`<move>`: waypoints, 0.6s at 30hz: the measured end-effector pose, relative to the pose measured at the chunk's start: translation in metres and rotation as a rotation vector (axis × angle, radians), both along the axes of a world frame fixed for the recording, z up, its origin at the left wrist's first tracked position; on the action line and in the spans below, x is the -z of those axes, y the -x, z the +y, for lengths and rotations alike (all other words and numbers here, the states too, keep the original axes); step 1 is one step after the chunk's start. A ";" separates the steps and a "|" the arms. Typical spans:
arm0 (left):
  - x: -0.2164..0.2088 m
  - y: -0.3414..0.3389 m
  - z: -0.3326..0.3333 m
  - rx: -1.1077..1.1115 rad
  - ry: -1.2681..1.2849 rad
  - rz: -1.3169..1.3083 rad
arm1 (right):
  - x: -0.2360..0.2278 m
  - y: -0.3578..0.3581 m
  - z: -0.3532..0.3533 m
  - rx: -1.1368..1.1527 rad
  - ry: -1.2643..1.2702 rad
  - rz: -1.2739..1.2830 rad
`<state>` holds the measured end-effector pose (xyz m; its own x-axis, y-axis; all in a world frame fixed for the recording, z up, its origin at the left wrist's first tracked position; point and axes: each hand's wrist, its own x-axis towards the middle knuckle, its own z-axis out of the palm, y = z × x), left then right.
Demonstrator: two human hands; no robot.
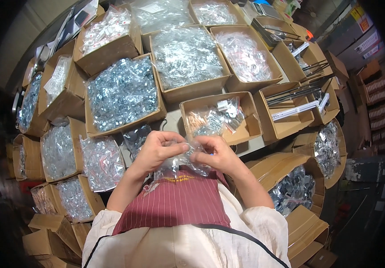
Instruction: The person weighs small metal parts and hooks on a digital scale, places them into plastic bags, and organizes the bags within various cardboard boxes on a work table.
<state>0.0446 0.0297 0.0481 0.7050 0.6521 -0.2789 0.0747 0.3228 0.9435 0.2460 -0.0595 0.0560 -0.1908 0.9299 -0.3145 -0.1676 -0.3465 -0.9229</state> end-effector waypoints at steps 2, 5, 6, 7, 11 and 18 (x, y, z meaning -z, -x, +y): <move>-0.003 0.001 0.001 0.019 0.027 0.009 | 0.005 0.000 0.000 0.009 -0.007 0.018; -0.010 0.003 0.003 0.026 0.169 -0.028 | 0.010 -0.005 0.000 0.013 0.029 0.049; -0.010 0.004 0.003 0.024 0.169 -0.028 | 0.009 -0.005 0.000 0.012 0.030 0.049; -0.009 0.005 0.004 -0.002 0.164 -0.040 | 0.009 -0.005 0.000 0.008 0.024 0.041; -0.002 0.007 0.003 -0.052 0.151 -0.068 | 0.004 -0.002 0.003 -0.001 0.017 -0.004; -0.008 0.010 0.004 0.022 0.208 -0.049 | 0.013 0.001 0.002 0.051 -0.024 -0.049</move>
